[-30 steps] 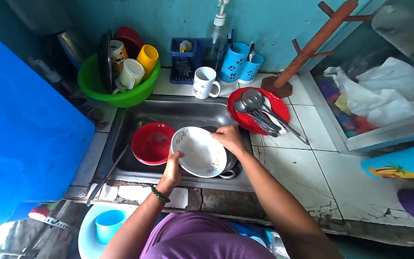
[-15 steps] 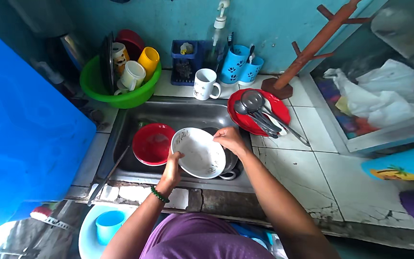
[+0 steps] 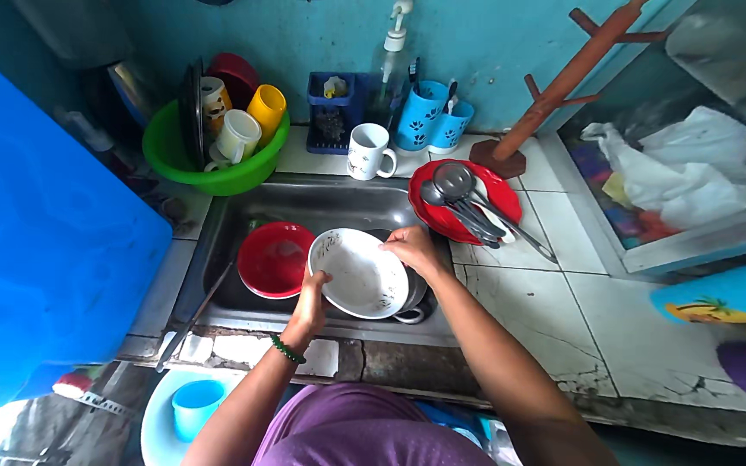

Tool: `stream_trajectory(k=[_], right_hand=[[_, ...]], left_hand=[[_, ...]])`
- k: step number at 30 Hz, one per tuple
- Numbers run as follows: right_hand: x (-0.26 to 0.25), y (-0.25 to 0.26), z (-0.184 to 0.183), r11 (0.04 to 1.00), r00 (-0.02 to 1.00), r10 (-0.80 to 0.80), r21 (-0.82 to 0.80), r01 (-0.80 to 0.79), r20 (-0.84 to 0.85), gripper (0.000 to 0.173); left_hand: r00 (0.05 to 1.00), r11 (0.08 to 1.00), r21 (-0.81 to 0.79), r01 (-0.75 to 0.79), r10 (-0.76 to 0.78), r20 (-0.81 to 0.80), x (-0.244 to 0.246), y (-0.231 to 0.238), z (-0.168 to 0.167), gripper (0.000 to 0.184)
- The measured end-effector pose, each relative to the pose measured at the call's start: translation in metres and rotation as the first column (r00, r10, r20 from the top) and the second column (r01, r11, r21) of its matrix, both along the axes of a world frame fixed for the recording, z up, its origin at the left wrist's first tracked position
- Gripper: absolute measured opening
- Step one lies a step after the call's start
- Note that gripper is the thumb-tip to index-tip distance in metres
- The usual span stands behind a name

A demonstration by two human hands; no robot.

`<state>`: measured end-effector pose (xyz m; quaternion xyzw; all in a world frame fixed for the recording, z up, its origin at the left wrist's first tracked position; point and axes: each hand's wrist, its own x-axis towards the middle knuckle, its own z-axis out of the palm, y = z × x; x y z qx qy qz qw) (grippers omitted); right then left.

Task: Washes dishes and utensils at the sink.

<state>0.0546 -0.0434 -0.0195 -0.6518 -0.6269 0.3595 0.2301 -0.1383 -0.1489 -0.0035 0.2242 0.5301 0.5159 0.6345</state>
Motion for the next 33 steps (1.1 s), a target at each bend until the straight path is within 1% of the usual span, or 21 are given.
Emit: stream_trajectory(k=[2,3,4,5,6,7,9,11,12,13,16,18,20,21,22,24,26,27,29,32,33], right_hand=[[-0.002,0.0,-0.001,0.996,0.998,0.016,0.089,-0.021,0.061,0.038],[-0.001,0.0,0.0,0.996,0.998,0.031,0.084,-0.036,0.062,0.038],[0.0,0.0,0.001,0.997,0.998,0.045,0.055,-0.047,0.034,0.029],[0.001,0.001,0.003,0.998,0.998,0.059,0.009,-0.058,-0.007,0.016],[0.001,0.001,0.006,0.996,0.997,0.071,-0.045,-0.073,-0.035,0.014],[0.0,0.001,0.008,0.995,0.996,0.082,-0.059,-0.084,-0.027,0.02],[-0.003,-0.001,0.008,0.997,0.996,0.081,0.014,-0.082,0.038,0.017],[-0.007,-0.003,0.008,0.994,0.992,0.058,0.089,-0.068,0.112,0.02],[-0.009,-0.003,0.008,0.993,0.99,0.055,0.095,-0.068,0.128,0.021],[-0.008,-0.003,0.008,0.994,0.991,0.063,0.085,-0.073,0.12,0.02],[-0.003,0.001,0.003,0.995,0.995,0.103,-0.005,-0.103,0.008,0.012],[-0.004,0.001,-0.002,0.995,0.995,0.099,-0.006,-0.098,0.029,0.016],[-0.008,0.002,-0.009,0.996,0.993,0.091,0.003,-0.091,0.071,0.036],[-0.01,0.002,-0.013,0.997,0.995,0.08,-0.024,-0.079,0.057,0.037],[-0.011,0.002,-0.017,0.995,0.998,0.059,-0.075,-0.059,-0.003,0.034],[-0.011,-0.001,-0.019,0.98,0.978,-0.016,-0.198,-0.027,-0.21,0.021],[-0.007,-0.004,-0.02,0.964,0.92,-0.09,-0.265,-0.016,-0.382,0.018],[-0.006,-0.004,-0.02,0.959,0.894,-0.129,-0.285,0.002,-0.429,0.018],[-0.005,-0.005,-0.022,0.953,0.867,-0.192,-0.297,0.054,-0.459,0.018],[-0.008,-0.007,-0.028,0.954,0.876,-0.244,-0.265,0.139,-0.417,0.02],[-0.008,-0.008,-0.029,0.951,0.865,-0.258,-0.271,0.149,-0.43,0.021]], left_hand=[[1.0,1.0,-0.002,-0.006,0.006,0.015,0.0,0.0,0.001,0.047],[1.0,1.0,-0.001,-0.007,0.007,0.013,-0.001,0.0,0.001,0.047],[1.0,1.0,0.001,-0.005,0.005,0.01,-0.002,0.001,0.001,0.047],[1.0,1.0,0.004,-0.007,0.007,0.007,-0.002,0.001,0.0,0.048],[1.0,1.0,0.005,-0.008,0.008,0.004,-0.003,0.001,0.0,0.049],[1.0,1.0,0.003,-0.009,0.009,0.004,-0.003,0.001,0.0,0.05],[1.0,1.0,-0.003,-0.009,0.009,-0.005,-0.001,0.001,0.002,0.048],[1.0,1.0,0.001,0.0,0.0,-0.01,0.001,0.001,0.002,0.05],[1.0,1.0,0.005,0.003,-0.003,-0.016,0.0,0.002,0.002,0.051],[1.0,1.0,0.007,0.007,-0.006,-0.024,-0.001,0.002,0.002,0.052],[0.996,1.0,0.001,0.031,-0.031,-0.08,-0.005,0.004,0.005,0.052],[0.985,0.997,-0.023,0.08,-0.083,-0.153,-0.007,0.01,0.009,0.048],[0.953,0.989,-0.036,0.141,-0.146,-0.266,-0.009,0.02,0.015,0.046],[0.924,0.983,-0.04,0.18,-0.183,-0.335,-0.011,0.025,0.02,0.046],[0.886,0.973,-0.045,0.225,-0.223,-0.407,-0.012,0.029,0.026,0.046],[0.799,0.951,-0.032,0.308,-0.277,-0.533,-0.014,0.036,0.035,0.049],[0.731,0.93,-0.014,0.368,-0.298,-0.614,-0.015,0.039,0.042,0.051],[0.71,0.921,-0.014,0.389,-0.309,-0.633,-0.015,0.039,0.046,0.051],[0.68,0.909,-0.016,0.417,-0.323,-0.658,-0.013,0.04,0.05,0.052],[0.62,0.901,-0.035,0.433,-0.326,-0.714,-0.006,0.041,0.059,0.052],[0.603,0.899,-0.04,0.436,-0.325,-0.729,-0.004,0.042,0.062,0.053]])
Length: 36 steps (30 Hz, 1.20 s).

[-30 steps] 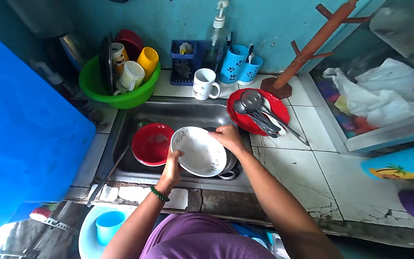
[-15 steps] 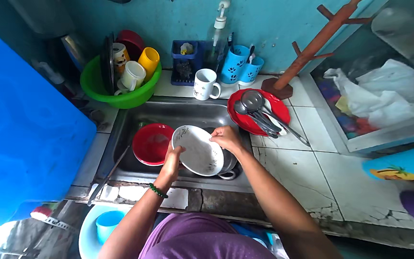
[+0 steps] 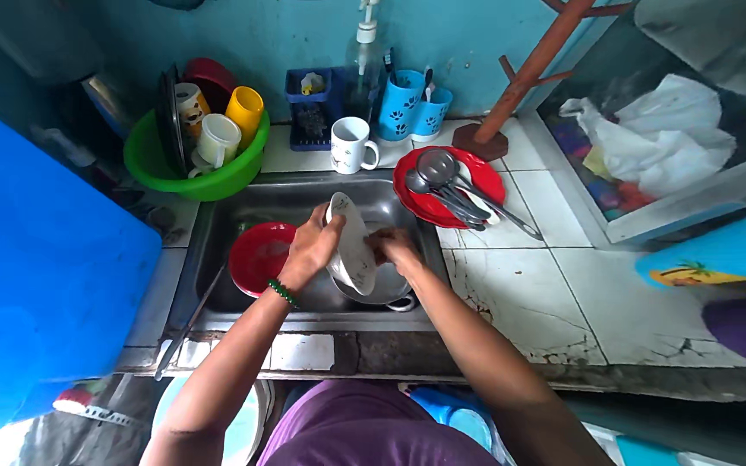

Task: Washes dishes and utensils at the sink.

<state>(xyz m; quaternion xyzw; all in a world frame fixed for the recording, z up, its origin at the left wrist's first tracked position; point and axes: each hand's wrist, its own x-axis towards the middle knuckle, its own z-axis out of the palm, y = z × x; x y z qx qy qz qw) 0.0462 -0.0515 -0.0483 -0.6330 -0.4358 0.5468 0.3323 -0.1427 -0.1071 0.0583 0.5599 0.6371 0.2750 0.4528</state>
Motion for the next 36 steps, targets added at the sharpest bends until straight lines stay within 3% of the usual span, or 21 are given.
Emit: stream_trajectory(k=[3,6,7,9,12,13,15,17,19,21,23,25,27,29,31,34,36], right_hand=[[0.005,-0.001,-0.007,0.998,0.99,0.051,-0.04,-0.056,-0.132,0.021],[0.009,0.003,-0.019,0.991,0.994,0.106,-0.072,-0.109,-0.04,0.03],[0.007,0.005,-0.021,0.996,0.999,0.036,-0.082,-0.038,-0.025,0.032],[-0.003,0.007,-0.016,0.96,0.959,-0.259,-0.138,0.243,-0.114,0.037],[-0.021,0.004,-0.011,0.788,0.736,-0.615,-0.234,0.569,-0.281,0.04],[-0.025,0.001,-0.015,0.755,0.69,-0.656,-0.242,0.609,-0.307,0.039],[-0.025,-0.001,-0.021,0.767,0.657,-0.642,-0.338,0.545,-0.395,0.033],[-0.024,0.006,-0.014,0.868,0.706,-0.478,-0.405,0.288,-0.523,0.033],[-0.027,0.009,0.013,0.978,0.796,-0.094,-0.204,-0.037,-0.598,0.037],[-0.032,0.009,0.056,0.959,0.845,0.272,0.058,-0.277,-0.46,0.037],[-0.034,0.012,0.086,0.914,0.898,0.38,0.24,-0.328,-0.219,0.027],[-0.03,0.022,0.088,0.923,0.956,0.293,0.255,-0.288,0.02,0.018],[-0.021,0.032,0.061,0.966,0.971,0.194,0.143,-0.214,0.141,0.021],[-0.016,0.031,0.023,0.999,0.989,0.051,-0.009,-0.05,0.135,0.027],[-0.018,0.021,-0.006,0.973,0.979,-0.202,-0.107,0.204,0.031,0.032],[-0.033,0.001,-0.028,0.775,0.758,-0.632,-0.115,0.621,-0.164,0.029],[-0.039,-0.011,-0.026,0.664,0.601,-0.739,-0.183,0.725,-0.304,0.03]], left_hand=[[0.995,0.997,0.075,0.021,-0.014,-0.094,0.003,-0.001,0.006,0.053],[0.973,0.978,0.194,0.075,-0.03,-0.227,0.006,-0.002,0.011,0.054],[0.967,0.973,0.213,0.083,-0.027,-0.254,0.006,-0.003,0.013,0.055],[0.965,0.974,0.214,0.072,-0.014,-0.263,0.005,-0.003,0.015,0.057],[0.972,0.979,0.202,0.016,0.032,-0.232,-0.002,-0.002,0.012,0.058],[0.974,0.981,0.192,-0.007,0.05,-0.22,-0.005,-0.001,0.01,0.06],[0.981,0.985,0.164,-0.05,0.079,-0.175,-0.01,0.002,0.003,0.066],[0.99,0.988,0.129,-0.079,0.093,-0.103,-0.016,0.007,-0.006,0.07],[0.996,0.995,0.06,-0.079,0.081,-0.035,-0.017,0.009,-0.012,0.075],[0.999,0.998,0.034,-0.044,0.044,-0.003,-0.014,0.007,-0.018,0.075],[1.0,0.998,0.058,0.021,-0.022,0.013,-0.01,0.006,-0.023,0.068],[0.997,0.993,0.102,0.065,-0.068,0.028,-0.008,0.007,-0.027,0.058],[0.997,0.987,0.144,0.065,-0.069,0.025,-0.008,0.006,-0.025,0.054],[1.0,0.983,0.182,0.03,-0.027,-0.016,-0.009,0.006,-0.023,0.054],[0.999,0.979,0.201,-0.019,0.025,-0.027,-0.011,0.006,-0.023,0.056],[0.994,0.977,0.188,-0.102,0.106,-0.014,-0.012,0.006,-0.023,0.056],[0.991,0.976,0.172,-0.134,0.136,0.0,-0.012,0.006,-0.023,0.055]])
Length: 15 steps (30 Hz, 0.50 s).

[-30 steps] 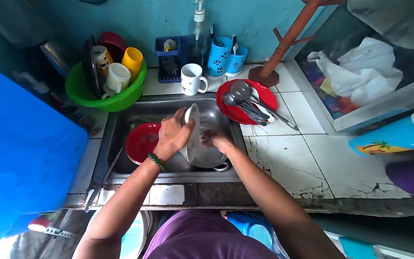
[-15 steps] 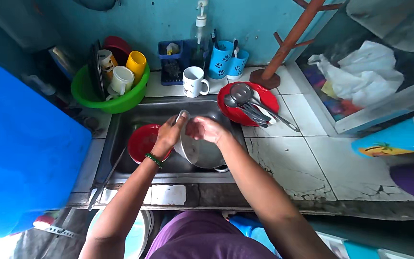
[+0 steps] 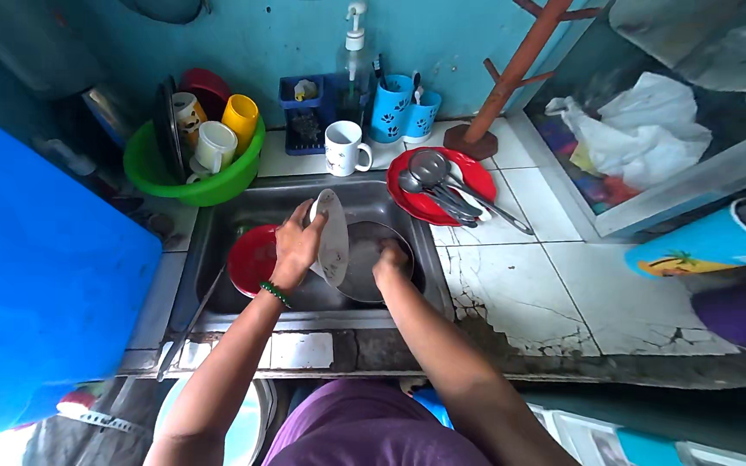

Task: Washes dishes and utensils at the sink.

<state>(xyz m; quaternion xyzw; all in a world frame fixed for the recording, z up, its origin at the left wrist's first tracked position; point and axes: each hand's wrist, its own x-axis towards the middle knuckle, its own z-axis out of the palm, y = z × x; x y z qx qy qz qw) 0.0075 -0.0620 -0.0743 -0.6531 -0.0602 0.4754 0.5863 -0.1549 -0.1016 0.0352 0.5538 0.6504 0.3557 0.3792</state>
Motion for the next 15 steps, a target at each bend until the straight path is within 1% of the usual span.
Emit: stream_trajectory(k=[1,2,3,4,5,6,7,8,9,10,11,12,13,14,15], right_hand=[[0.002,-0.002,-0.001,1.0,0.993,-0.014,0.018,0.016,-0.115,0.034],[0.006,0.0,-0.003,0.999,0.969,0.01,0.033,-0.002,-0.248,0.036],[0.011,0.004,0.0,0.998,0.924,0.067,0.041,-0.056,-0.375,0.035],[0.013,0.009,0.009,0.987,0.882,0.161,0.062,-0.148,-0.442,0.03],[0.015,0.014,0.023,0.947,0.826,0.32,0.151,-0.283,-0.464,0.031],[0.019,0.017,0.042,0.86,0.749,0.51,0.277,-0.429,-0.423,0.036],[0.022,0.017,0.066,0.727,0.668,0.681,0.382,-0.57,-0.299,0.039],[0.024,0.016,0.094,0.582,0.597,0.794,0.417,-0.698,-0.11,0.041],[0.024,0.014,0.122,0.476,0.548,0.831,0.381,-0.793,0.101,0.042],[0.025,0.012,0.145,0.417,0.499,0.813,0.299,-0.858,0.3,0.041],[0.026,0.011,0.163,0.385,0.431,0.773,0.196,-0.902,0.465,0.037],[0.029,0.009,0.177,0.354,0.328,0.733,0.078,-0.932,0.596,0.03],[0.033,0.007,0.187,0.314,0.193,0.689,-0.048,-0.948,0.699,0.023],[0.038,0.006,0.194,0.275,0.04,0.632,-0.176,-0.945,0.774,0.017],[0.044,0.004,0.199,0.238,-0.121,0.573,-0.306,-0.922,0.81,0.015]], left_hand=[[1.0,1.0,-0.003,-0.007,0.007,0.01,0.0,0.0,-0.002,0.054],[0.999,1.0,-0.005,-0.01,0.01,0.032,0.0,0.001,-0.005,0.054],[0.998,1.0,-0.007,-0.012,0.013,0.063,0.0,0.003,-0.009,0.054],[0.994,1.0,-0.017,-0.011,0.013,0.108,0.001,0.006,-0.012,0.053],[0.987,0.999,-0.035,0.0,0.005,0.162,0.002,0.008,-0.012,0.053],[0.979,0.998,-0.053,0.02,-0.009,0.202,0.004,0.009,-0.012,0.052],[0.975,0.997,-0.063,0.04,-0.025,0.221,0.007,0.009,-0.011,0.053],[0.975,0.996,-0.063,0.058,-0.043,0.216,0.012,0.007,-0.009,0.054],[0.979,0.996,-0.054,0.076,-0.064,0.194,0.018,0.005,-0.005,0.054],[0.982,0.995,-0.032,0.094,-0.088,0.168,0.026,0.003,-0.003,0.053],[0.984,0.993,-0.006,0.118,-0.116,0.135,0.033,0.002,0.0,0.046],[0.984,0.989,0.028,0.146,-0.149,0.102,0.04,0.002,0.002,0.037],[0.98,0.982,0.059,0.18,-0.185,0.08,0.045,0.002,0.003,0.032],[0.973,0.972,0.091,0.216,-0.222,0.061,0.047,0.002,0.005,0.033],[0.965,0.961,0.113,0.252,-0.258,0.051,0.048,0.001,0.006,0.041]])
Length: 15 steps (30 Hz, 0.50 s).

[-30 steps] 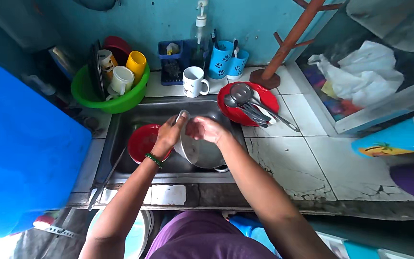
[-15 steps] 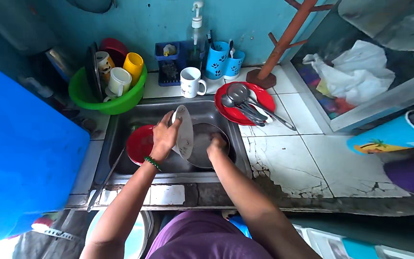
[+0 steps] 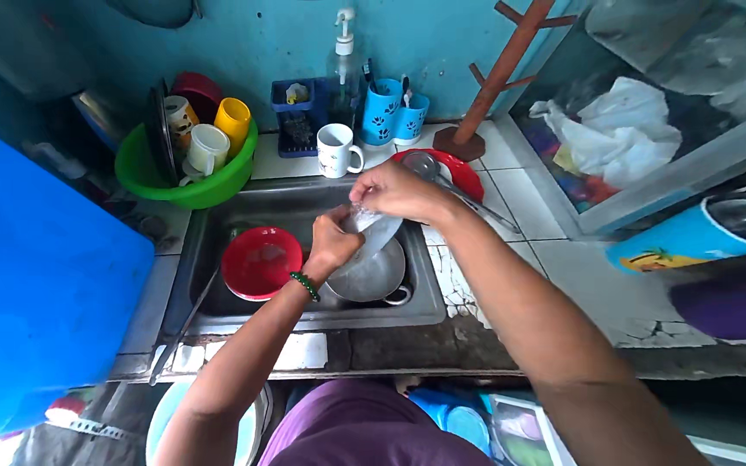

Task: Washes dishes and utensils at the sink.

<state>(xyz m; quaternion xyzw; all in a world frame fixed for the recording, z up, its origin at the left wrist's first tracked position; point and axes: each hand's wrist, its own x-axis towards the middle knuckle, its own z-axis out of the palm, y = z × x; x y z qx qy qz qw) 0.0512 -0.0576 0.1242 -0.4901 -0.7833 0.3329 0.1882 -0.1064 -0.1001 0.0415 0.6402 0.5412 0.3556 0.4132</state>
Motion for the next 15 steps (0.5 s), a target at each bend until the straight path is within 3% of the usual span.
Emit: stream_trajectory(k=[3,5,7,11,13,15], right_hand=[[0.013,-0.004,-0.006,0.991,0.903,0.101,0.034,-0.126,0.417,0.04],[0.017,-0.007,-0.028,0.993,0.844,0.066,0.044,-0.105,0.532,0.042],[0.019,-0.011,-0.049,0.986,0.851,-0.006,0.147,-0.084,0.525,0.032],[0.036,-0.018,-0.069,0.945,0.914,-0.08,0.323,-0.057,0.397,0.039],[0.041,-0.021,-0.081,0.925,0.931,-0.1,0.378,-0.043,0.352,0.039],[0.044,-0.025,-0.092,0.922,0.929,-0.115,0.387,-0.033,0.352,0.038]], left_hand=[[0.998,0.996,0.058,0.064,-0.065,0.015,0.001,0.0,0.003,0.055],[0.996,0.992,0.101,0.078,-0.081,0.024,0.0,-0.001,0.006,0.056],[0.994,0.986,0.131,0.108,-0.111,0.017,-0.006,-0.002,0.005,0.055],[0.989,0.992,-0.009,0.129,-0.129,-0.068,-0.042,-0.01,0.008,0.055],[0.975,1.0,0.008,0.018,-0.016,-0.222,-0.079,-0.009,-0.01,0.048],[0.866,0.984,0.156,-0.087,0.152,-0.477,-0.117,-0.002,-0.036,0.046]])
